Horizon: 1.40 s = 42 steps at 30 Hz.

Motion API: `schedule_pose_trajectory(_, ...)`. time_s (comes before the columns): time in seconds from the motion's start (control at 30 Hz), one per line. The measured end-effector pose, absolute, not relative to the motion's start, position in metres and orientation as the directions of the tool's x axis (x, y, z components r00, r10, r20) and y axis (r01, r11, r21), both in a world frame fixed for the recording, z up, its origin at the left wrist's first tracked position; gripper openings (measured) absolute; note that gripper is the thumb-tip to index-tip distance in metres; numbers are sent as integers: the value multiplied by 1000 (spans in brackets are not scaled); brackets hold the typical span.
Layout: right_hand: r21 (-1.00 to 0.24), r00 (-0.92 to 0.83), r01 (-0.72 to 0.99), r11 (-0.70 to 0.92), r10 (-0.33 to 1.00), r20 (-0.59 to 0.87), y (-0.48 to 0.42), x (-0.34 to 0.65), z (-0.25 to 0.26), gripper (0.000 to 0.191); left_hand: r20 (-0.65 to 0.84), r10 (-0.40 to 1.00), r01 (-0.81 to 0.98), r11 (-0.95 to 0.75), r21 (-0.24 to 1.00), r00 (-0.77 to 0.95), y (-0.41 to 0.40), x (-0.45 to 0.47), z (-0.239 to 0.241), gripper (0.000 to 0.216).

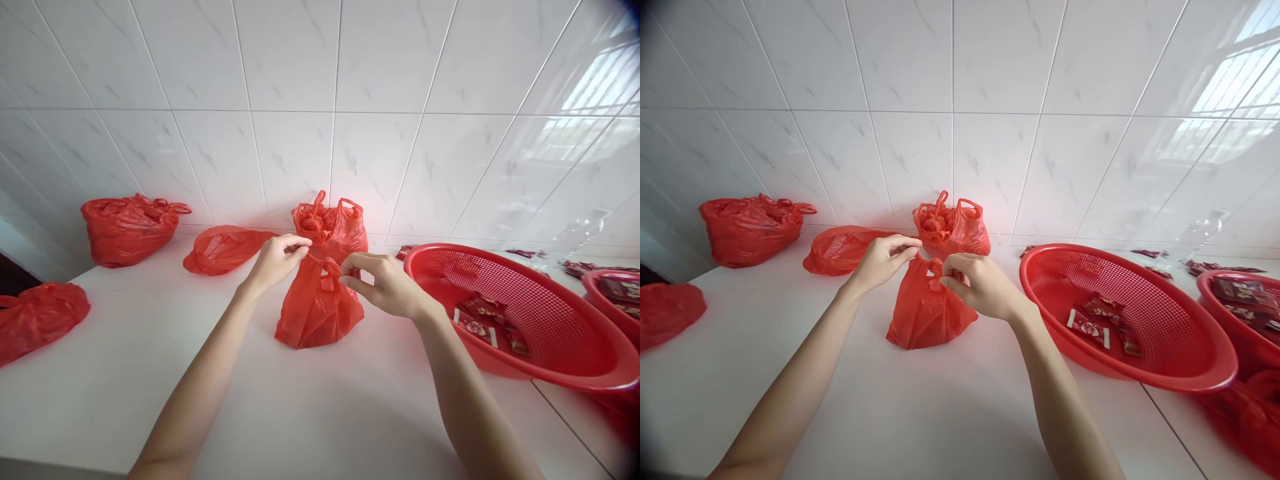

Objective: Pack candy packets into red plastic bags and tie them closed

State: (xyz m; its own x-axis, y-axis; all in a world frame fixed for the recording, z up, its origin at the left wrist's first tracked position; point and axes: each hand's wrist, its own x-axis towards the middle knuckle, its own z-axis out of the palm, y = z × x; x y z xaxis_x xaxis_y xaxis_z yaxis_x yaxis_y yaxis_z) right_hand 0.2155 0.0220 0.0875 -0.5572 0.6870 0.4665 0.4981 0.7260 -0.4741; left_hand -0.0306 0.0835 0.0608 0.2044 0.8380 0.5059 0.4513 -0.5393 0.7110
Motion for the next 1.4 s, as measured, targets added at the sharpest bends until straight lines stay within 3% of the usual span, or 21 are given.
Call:
schedule_pose_trajectory(0.27, -418, -767, 464, 781, 590, 252, 4, 225, 100, 19, 427, 890, 514, -444, 734, 160, 123, -46, 21, 27)
schedule_pose_trajectory(0.47, -471, -789, 387, 793, 549, 275, -1, 230, 107, 18, 422, 899, 512, -420, 749, 119, 134, -50, 6, 24)
schedule_pose_trajectory(0.6, -601, -638, 352, 717, 654, 407, 2, 229, 108, 15, 480, 875, 473, -450, 758, 63, 124, -46, 23, 28)
schedule_pose_trajectory(0.73, -717, -382, 251, 650, 747, 544, 7, 219, 103, 19, 606, 769, 203, -639, 742, 205, 85, -29, 61, 35)
schedule_pose_trajectory(0.87, -732, -242, 149, 664, 743, 624, 11, 200, 93, 23, 665, 620, 128, -764, 632, 416, 41, -1, 84, 32)
schedule_pose_trajectory(0.97, -704, -177, 170, 690, 724, 667, 12, 193, 90, 25, 660, 599, 159, -783, 601, 453, 25, 15, 85, 16)
schedule_pose_trajectory(1.07, -696, -252, 148, 703, 707, 661, 14, 199, 90, 28, 660, 629, 152, -761, 631, 411, 21, 21, 84, 16)
schedule_pose_trajectory(1.17, -711, -498, 165, 683, 680, 538, 19, 207, 88, 66, 675, 659, 109, -737, 667, 332, 20, 19, 87, 16)
schedule_pose_trajectory(1.2, -714, -568, 199, 671, 673, 474, 21, 208, 86, 67, 684, 664, 100, -736, 670, 304, 19, 18, 88, 16)
schedule_pose_trajectory(1.3, -719, -647, 295, 630, 685, 334, 25, 203, 77, 34, 708, 662, 111, -745, 658, 248, 19, 15, 91, 15)
schedule_pose_trajectory(1.4, -752, -623, 275, 599, 707, 336, 27, 194, 71, 26, 724, 659, 107, -750, 652, 203, 22, 11, 90, 15)
